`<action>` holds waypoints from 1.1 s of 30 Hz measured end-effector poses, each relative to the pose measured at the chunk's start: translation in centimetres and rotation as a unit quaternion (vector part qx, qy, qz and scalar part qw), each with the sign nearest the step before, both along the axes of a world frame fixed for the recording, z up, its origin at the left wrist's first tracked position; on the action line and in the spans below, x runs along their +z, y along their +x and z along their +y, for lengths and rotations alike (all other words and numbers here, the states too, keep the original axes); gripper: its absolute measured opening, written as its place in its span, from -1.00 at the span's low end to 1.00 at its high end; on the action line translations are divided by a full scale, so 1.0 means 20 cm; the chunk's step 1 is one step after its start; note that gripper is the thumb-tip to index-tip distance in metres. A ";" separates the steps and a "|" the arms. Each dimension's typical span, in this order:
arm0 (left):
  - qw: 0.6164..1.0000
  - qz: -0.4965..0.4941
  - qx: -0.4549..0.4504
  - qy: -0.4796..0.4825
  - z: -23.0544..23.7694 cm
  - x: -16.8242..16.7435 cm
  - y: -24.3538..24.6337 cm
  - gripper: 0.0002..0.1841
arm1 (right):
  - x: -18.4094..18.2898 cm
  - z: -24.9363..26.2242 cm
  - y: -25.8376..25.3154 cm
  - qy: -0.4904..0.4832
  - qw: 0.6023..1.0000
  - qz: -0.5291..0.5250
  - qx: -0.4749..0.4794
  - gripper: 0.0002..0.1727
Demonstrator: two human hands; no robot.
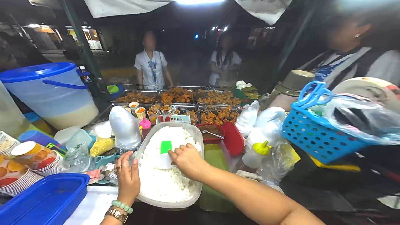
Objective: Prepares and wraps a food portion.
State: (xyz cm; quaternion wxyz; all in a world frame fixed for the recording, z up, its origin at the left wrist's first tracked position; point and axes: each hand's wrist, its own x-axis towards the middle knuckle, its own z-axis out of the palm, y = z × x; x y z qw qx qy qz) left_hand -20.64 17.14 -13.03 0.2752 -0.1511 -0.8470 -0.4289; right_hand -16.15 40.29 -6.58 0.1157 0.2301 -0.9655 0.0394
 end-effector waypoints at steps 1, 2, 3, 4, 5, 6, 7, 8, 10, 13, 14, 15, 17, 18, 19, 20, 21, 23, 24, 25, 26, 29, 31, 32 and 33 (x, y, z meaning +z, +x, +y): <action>1.000 0.001 0.000 0.001 0.00 0.00 0.00 -0.35 | -0.04 -0.03 0.01 0.004 1.000 -0.001 -0.002 -0.67; 1.000 0.004 -0.001 0.003 0.00 -0.01 0.00 -0.35 | -0.06 -0.06 0.04 0.014 0.999 -0.044 -0.015 -0.64; 1.000 0.006 0.000 0.004 0.00 -0.01 0.00 -0.35 | -0.05 -0.07 0.08 0.026 0.994 -0.105 -0.028 -0.58; 1.000 0.006 0.001 0.005 0.00 -0.01 0.00 -0.35 | -0.03 -0.08 0.11 0.035 0.986 -0.161 -0.036 -0.54; 1.000 0.008 0.002 0.005 0.00 -0.02 0.00 -0.35 | -0.01 -0.08 0.15 0.045 0.977 -0.203 -0.039 -0.50; 1.000 0.009 0.002 0.004 0.00 -0.02 -0.01 -0.35 | 0.00 -0.06 0.19 0.054 0.970 -0.233 -0.040 -0.47; 1.000 0.007 0.000 0.003 0.00 -0.02 -0.01 -0.35 | 0.00 -0.04 0.23 0.061 0.965 -0.251 -0.035 -0.47; 1.000 0.007 -0.002 0.003 0.00 -0.02 -0.01 -0.35 | 0.01 -0.02 0.27 0.070 0.962 -0.261 -0.028 -0.48; 1.000 0.005 -0.003 0.000 0.00 -0.02 0.00 -0.34 | 0.05 0.02 0.31 0.087 0.959 -0.269 -0.023 -0.52; 1.000 0.002 -0.002 -0.007 0.00 -0.01 0.00 -0.34 | 0.14 0.10 0.25 0.050 0.971 -0.225 -0.060 -0.55; 1.000 0.000 -0.003 -0.005 0.00 0.00 0.00 -0.35 | 0.17 0.14 0.19 0.016 0.979 -0.189 -0.079 -0.54; 1.000 -0.001 -0.003 -0.004 -0.01 0.00 0.01 -0.36 | 0.21 0.16 0.11 -0.018 0.981 -0.162 -0.109 -0.53; 1.000 -0.001 -0.003 -0.001 -0.02 -0.02 0.01 -0.37 | 0.22 0.22 -0.08 -0.080 0.973 -0.130 -0.176 -0.52; 1.000 -0.001 -0.004 0.000 -0.02 -0.02 0.01 -0.37 | 0.21 0.25 -0.18 -0.105 0.966 -0.122 -0.203 -0.52; 1.000 -0.002 -0.004 0.001 -0.02 -0.02 0.01 -0.38 | 0.18 0.28 -0.26 -0.122 0.959 -0.119 -0.224 -0.51; 1.000 0.000 -0.005 0.002 -0.02 -0.02 0.00 -0.38 | 0.15 0.30 -0.32 -0.130 0.953 -0.128 -0.243 -0.50; 1.000 -0.002 -0.005 0.004 -0.02 -0.02 0.00 -0.38 | 0.11 0.32 -0.38 -0.137 0.946 -0.146 -0.254 -0.50; 1.000 -0.012 -0.002 0.013 -0.03 -0.01 -0.01 -0.38 | 0.02 0.32 -0.45 -0.153 0.937 -0.188 -0.253 -0.51; 1.000 -0.018 -0.001 0.022 -0.03 -0.01 -0.01 -0.38 | -0.02 0.32 -0.47 -0.162 0.935 -0.202 -0.244 -0.52; 0.999 -0.028 0.000 0.028 -0.03 -0.01 -0.01 -0.39 | -0.04 0.32 -0.46 -0.163 0.935 -0.212 -0.232 -0.53; 0.999 -0.042 -0.002 0.031 -0.03 -0.01 0.00 -0.40 | -0.05 0.32 -0.43 -0.156 0.937 -0.222 -0.219 -0.53; 0.996 -0.093 -0.003 0.019 -0.03 0.03 0.02 -0.44 | -0.01 0.31 -0.29 -0.092 0.941 -0.260 -0.198 -0.51; 0.995 -0.101 -0.007 0.010 -0.02 0.06 0.04 -0.46 | 0.02 0.30 -0.18 -0.028 0.946 -0.266 -0.185 -0.51; 0.995 -0.094 -0.008 0.011 -0.01 0.07 0.04 -0.47 | 0.05 0.29 -0.13 0.007 0.949 -0.261 -0.176 -0.53; 0.996 -0.092 -0.010 0.013 -0.02 0.08 0.03 -0.47 | 0.08 0.28 -0.09 0.042 0.950 -0.258 -0.170 -0.55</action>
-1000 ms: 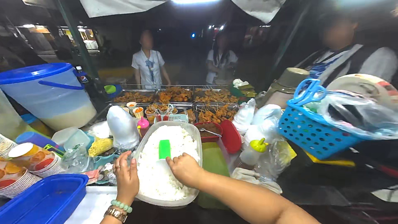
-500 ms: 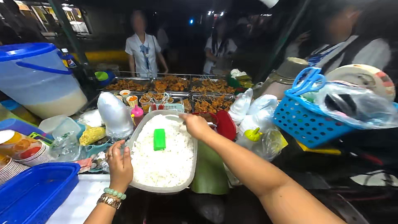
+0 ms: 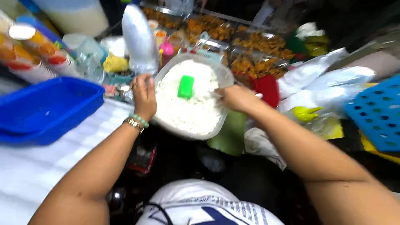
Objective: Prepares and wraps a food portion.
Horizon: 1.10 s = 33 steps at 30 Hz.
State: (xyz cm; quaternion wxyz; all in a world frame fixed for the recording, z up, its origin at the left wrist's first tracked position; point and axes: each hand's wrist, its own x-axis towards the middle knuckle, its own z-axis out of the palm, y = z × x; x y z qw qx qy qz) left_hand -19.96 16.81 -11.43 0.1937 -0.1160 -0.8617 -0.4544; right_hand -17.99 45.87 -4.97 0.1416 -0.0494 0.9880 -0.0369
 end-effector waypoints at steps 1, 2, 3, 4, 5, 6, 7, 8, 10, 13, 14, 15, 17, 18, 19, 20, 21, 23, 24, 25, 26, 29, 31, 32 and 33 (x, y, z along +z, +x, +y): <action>1.000 0.002 -0.002 0.005 0.00 0.00 0.00 -0.47 | 0.04 0.00 0.01 0.029 1.000 -0.002 0.007 -0.57; 1.000 0.005 -0.002 0.009 0.00 0.00 -0.01 -0.48 | 0.08 0.00 0.01 0.052 0.999 -0.001 0.007 -0.59; 1.000 0.009 -0.001 0.013 0.00 0.01 -0.01 -0.48 | 0.11 0.01 -0.03 0.063 0.998 0.008 0.000 -0.62; 1.000 0.008 -0.002 0.012 0.01 0.01 -0.01 -0.48 | 0.14 0.03 -0.08 0.059 0.998 0.027 -0.009 -0.64; 1.000 0.010 -0.001 0.012 0.01 0.02 -0.01 -0.48 | 0.15 0.03 -0.13 0.041 0.997 0.055 -0.022 -0.63; 1.000 0.013 -0.002 0.012 0.01 0.02 -0.02 -0.49 | 0.17 0.03 -0.19 0.021 0.995 0.087 -0.037 -0.61; 1.000 0.015 -0.003 0.014 0.01 0.02 -0.02 -0.49 | 0.17 0.02 -0.25 0.005 0.993 0.107 -0.052 -0.59; 1.000 0.016 -0.004 0.018 0.01 0.02 -0.02 -0.48 | 0.15 0.00 -0.30 -0.015 0.991 0.117 -0.061 -0.58; 1.000 0.012 -0.007 0.026 0.02 0.03 -0.02 -0.48 | 0.06 -0.01 -0.37 -0.057 0.992 0.105 -0.049 -0.59; 0.999 0.018 -0.008 0.034 0.03 0.03 -0.02 -0.49 | -0.07 0.00 -0.34 -0.072 0.995 0.070 0.005 -0.66; 0.999 0.021 -0.007 0.036 0.03 0.02 -0.02 -0.49 | -0.08 0.01 -0.31 -0.058 0.996 0.060 0.022 -0.64; 0.999 0.025 -0.007 0.039 0.03 0.02 -0.02 -0.50 | -0.07 0.02 -0.26 -0.032 0.998 0.043 0.032 -0.61; 0.999 0.026 -0.010 0.041 0.04 0.03 -0.02 -0.50 | -0.02 0.01 -0.16 0.039 0.999 0.014 0.034 -0.60; 0.999 0.026 -0.010 0.037 0.04 0.03 -0.02 -0.49 | 0.04 -0.03 -0.10 0.081 0.997 -0.003 0.018 -0.59; 0.999 0.024 -0.010 0.031 0.03 0.03 -0.02 -0.49 | 0.10 -0.06 -0.05 0.113 0.994 -0.009 -0.003 -0.59; 1.000 0.019 -0.011 0.022 0.03 0.04 -0.01 -0.49 | 0.15 -0.09 -0.01 0.128 0.991 -0.005 -0.025 -0.59; 1.000 0.017 -0.012 0.014 0.02 0.04 0.00 -0.48 | 0.19 -0.11 0.04 0.129 0.991 0.011 -0.041 -0.63; 1.000 0.016 -0.011 0.004 0.03 0.04 0.01 -0.47 | 0.18 -0.12 0.12 0.101 0.992 0.054 -0.053 -0.75; 1.000 0.012 -0.009 -0.004 0.03 0.04 0.03 -0.46 | 0.12 -0.13 0.15 0.087 0.993 0.062 -0.047 -0.81; 1.000 0.006 -0.008 -0.011 0.03 0.03 0.04 -0.44 | 0.06 -0.14 0.13 0.081 0.995 0.041 -0.040 -0.80; 1.000 0.013 -0.008 -0.007 0.03 0.00 0.03 -0.43 | 0.02 -0.15 0.11 0.081 0.996 0.009 -0.028 -0.74; 0.999 0.035 -0.004 -0.005 0.01 -0.05 -0.01 -0.42 | 0.01 -0.13 0.05 0.079 0.996 -0.023 0.033 -0.55; 0.998 0.048 -0.004 -0.029 0.01 -0.06 -0.01 -0.43 | 0.07 -0.11 0.10 0.014 0.996 0.061 0.070 -0.50; 0.998 0.049 -0.004 -0.038 0.01 -0.05 -0.01 -0.43 | 0.09 -0.11 0.15 -0.023 0.988 0.125 0.083 -0.50; 0.998 0.047 -0.001 -0.040 0.01 -0.05 -0.01 -0.44 | 0.08 -0.11 0.21 -0.073 0.971 0.206 0.097 -0.54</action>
